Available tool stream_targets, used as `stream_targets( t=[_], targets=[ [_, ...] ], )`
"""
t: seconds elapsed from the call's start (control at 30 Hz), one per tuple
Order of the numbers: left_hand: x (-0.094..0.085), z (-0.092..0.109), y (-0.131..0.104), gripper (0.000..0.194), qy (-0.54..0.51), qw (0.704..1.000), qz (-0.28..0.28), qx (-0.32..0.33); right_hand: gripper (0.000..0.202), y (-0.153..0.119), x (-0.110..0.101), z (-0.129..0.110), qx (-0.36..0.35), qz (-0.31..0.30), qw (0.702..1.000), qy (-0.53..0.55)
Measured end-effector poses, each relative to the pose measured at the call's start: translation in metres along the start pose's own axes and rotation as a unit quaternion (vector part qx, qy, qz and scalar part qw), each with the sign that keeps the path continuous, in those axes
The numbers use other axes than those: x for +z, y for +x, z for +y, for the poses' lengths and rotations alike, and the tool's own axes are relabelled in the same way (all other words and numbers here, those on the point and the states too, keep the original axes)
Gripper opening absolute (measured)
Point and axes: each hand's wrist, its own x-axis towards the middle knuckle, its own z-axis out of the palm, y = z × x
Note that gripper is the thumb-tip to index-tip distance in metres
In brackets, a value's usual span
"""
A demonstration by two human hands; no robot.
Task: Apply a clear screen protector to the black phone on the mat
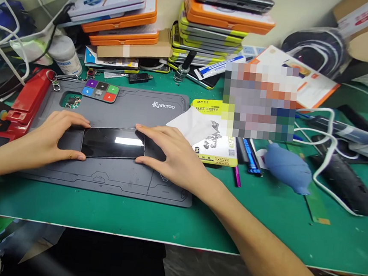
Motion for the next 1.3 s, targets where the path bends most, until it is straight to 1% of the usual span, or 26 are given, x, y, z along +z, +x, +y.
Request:
stream_targets(
  t=[0.33,0.63,0.83,1.13,1.3],
  targets=[
    [0.000,-0.001,-0.003,0.071,0.016,1.000,-0.006,0.000,0.069,0.000,0.000,-0.004,-0.010,0.006,1.000,-0.003],
    [-0.002,0.002,-0.001,0.075,0.013,1.000,0.001,-0.010,0.067,0.000,-0.001,-0.011,0.057,-0.010,0.998,0.033],
    [-0.003,0.003,0.001,0.076,0.012,1.000,-0.003,-0.016,0.067,-0.001,-0.002,-0.012,0.080,-0.010,0.995,0.062],
    [-0.003,0.001,0.000,0.072,0.035,0.999,-0.001,-0.001,0.067,0.003,-0.003,-0.011,0.078,-0.008,0.994,0.072],
    [-0.004,0.002,0.000,0.072,0.038,0.999,-0.003,-0.001,0.070,0.003,-0.003,-0.012,0.070,-0.020,0.995,0.062]
  ],
)
